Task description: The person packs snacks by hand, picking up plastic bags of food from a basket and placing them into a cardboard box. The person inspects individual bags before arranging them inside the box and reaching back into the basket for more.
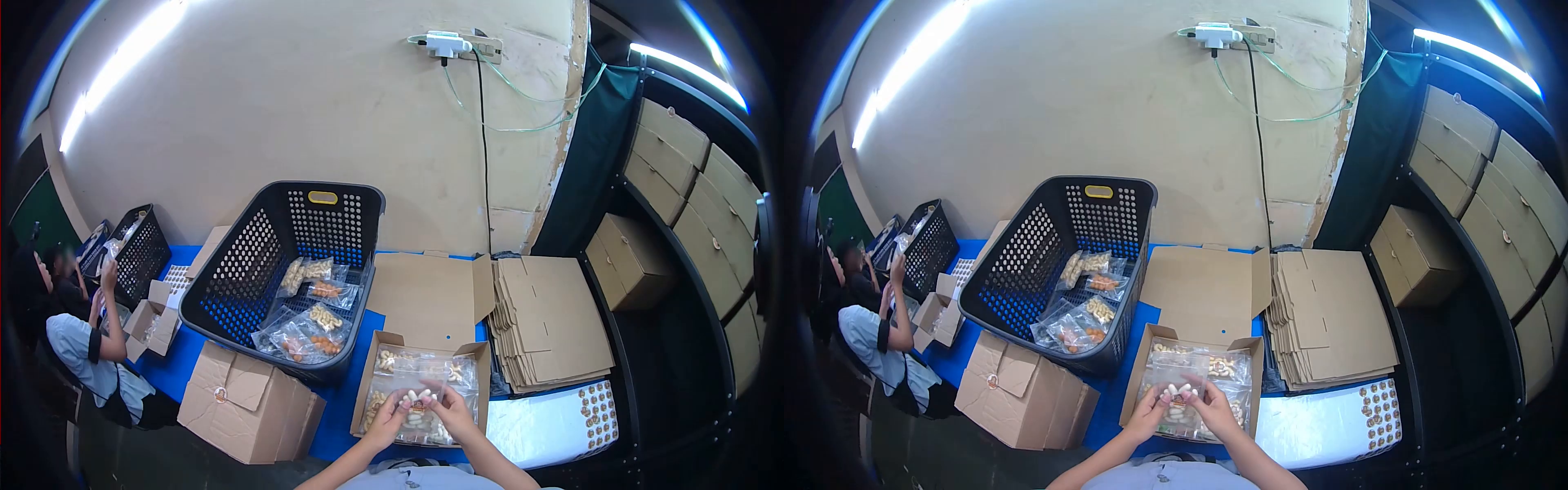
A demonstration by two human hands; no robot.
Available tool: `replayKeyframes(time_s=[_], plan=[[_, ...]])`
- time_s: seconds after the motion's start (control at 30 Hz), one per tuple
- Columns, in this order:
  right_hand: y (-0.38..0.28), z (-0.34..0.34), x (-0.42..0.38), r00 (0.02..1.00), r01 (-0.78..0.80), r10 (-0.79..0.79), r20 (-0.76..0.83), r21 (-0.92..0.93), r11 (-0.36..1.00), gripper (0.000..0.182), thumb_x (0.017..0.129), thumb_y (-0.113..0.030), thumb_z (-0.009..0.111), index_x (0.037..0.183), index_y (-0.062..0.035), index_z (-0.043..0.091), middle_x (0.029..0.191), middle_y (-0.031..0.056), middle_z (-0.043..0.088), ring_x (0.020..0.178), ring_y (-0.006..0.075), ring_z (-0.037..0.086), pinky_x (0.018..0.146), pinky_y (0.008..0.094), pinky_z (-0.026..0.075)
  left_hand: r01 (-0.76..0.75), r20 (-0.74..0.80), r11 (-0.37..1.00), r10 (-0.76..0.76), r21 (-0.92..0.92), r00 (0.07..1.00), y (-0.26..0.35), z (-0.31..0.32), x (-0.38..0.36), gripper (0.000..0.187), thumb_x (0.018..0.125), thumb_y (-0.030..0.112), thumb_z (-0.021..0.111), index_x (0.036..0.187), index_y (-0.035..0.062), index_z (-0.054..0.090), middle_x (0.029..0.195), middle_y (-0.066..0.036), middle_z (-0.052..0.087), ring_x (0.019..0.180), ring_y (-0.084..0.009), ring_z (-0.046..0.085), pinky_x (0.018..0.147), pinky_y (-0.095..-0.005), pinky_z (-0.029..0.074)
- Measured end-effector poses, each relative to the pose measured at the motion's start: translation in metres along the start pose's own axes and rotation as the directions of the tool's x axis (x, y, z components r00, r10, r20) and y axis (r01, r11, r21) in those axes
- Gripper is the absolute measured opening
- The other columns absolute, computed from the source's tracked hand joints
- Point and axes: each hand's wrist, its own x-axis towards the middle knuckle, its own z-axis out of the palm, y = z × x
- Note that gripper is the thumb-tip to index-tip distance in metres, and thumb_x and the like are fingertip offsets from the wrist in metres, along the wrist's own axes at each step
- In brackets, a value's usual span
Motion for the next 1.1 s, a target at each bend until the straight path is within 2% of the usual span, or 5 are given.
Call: replayKeyframes(time_s=[0.23, 0.63, 0.7, 0.77, 1.1], plan=[[-0.016, -0.032, 0.005, 0.989, -0.041, 0.028, -0.146, -0.085, 0.996, 0.018, 0.079, -0.012, 0.073, 0.091, 0.0003, 0.068, 0.084, 0.0032, 0.067, 0.080, 0.0094, 0.059, 0.078, 0.0243, 0.044, -0.053, 0.228, 0.991, 0.023, 0.125, 0.973, -0.001, -0.002, 0.002, 0.060, 0.080, 0.007, 0.071, 0.131, 0.0035, 0.040, 0.122, -0.012, 0.051, 0.112, -0.0167, 0.049, 0.091, -0.0285, 0.042], [0.072, -0.066, 0.085, 0.956, -0.093, 0.172, -0.237, 0.309, 0.946, 0.028, 0.087, -0.008, 0.062, 0.111, -0.0002, 0.049, 0.100, 0.0141, 0.061, 0.085, 0.0265, 0.065, 0.075, 0.0348, 0.057, -0.180, -0.264, 0.909, 0.292, 0.376, 0.919, 0.059, -0.034, 0.039, 0.048, 0.081, 0.003, 0.067, 0.125, 0.0064, 0.046, 0.118, -0.010, 0.058, 0.102, -0.0184, 0.061, 0.089, -0.0307, 0.047], [0.093, -0.059, 0.088, 0.934, -0.194, 0.255, -0.251, 0.246, 0.950, 0.044, 0.085, -0.014, 0.065, 0.120, 0.0000, 0.042, 0.111, 0.0190, 0.054, 0.098, 0.0341, 0.059, 0.085, 0.0427, 0.052, -0.204, -0.246, 0.906, 0.308, 0.371, 0.919, 0.063, -0.032, 0.033, 0.044, 0.082, 0.002, 0.065, 0.123, 0.0053, 0.048, 0.117, -0.010, 0.058, 0.101, -0.0181, 0.061, 0.089, -0.0305, 0.047], [0.102, -0.050, 0.090, 0.798, -0.231, -0.351, -0.490, -0.786, 0.573, 0.062, 0.079, -0.019, 0.071, 0.128, -0.0004, 0.037, 0.121, 0.0238, 0.042, 0.115, 0.0385, 0.043, 0.097, 0.0493, 0.038, -0.242, -0.232, 0.895, 0.343, 0.374, 0.910, 0.072, -0.032, 0.026, 0.040, 0.084, 0.001, 0.063, 0.121, 0.0042, 0.050, 0.117, -0.010, 0.059, 0.100, -0.0178, 0.061, 0.088, -0.0302, 0.048], [0.105, -0.069, 0.129, 0.977, 0.087, -0.206, 0.051, -0.981, 0.171, 0.095, 0.060, -0.037, 0.082, 0.139, -0.0134, 0.035, 0.142, 0.0207, 0.031, 0.133, 0.0429, 0.021, 0.106, 0.0567, 0.015, -0.376, -0.110, 0.755, 0.505, 0.537, 0.856, 0.143, -0.046, -0.036, 0.027, 0.086, -0.001, 0.058, 0.112, 0.0001, 0.056, 0.102, -0.012, 0.065, 0.088, -0.0168, 0.066, 0.073, -0.0273, 0.054]])
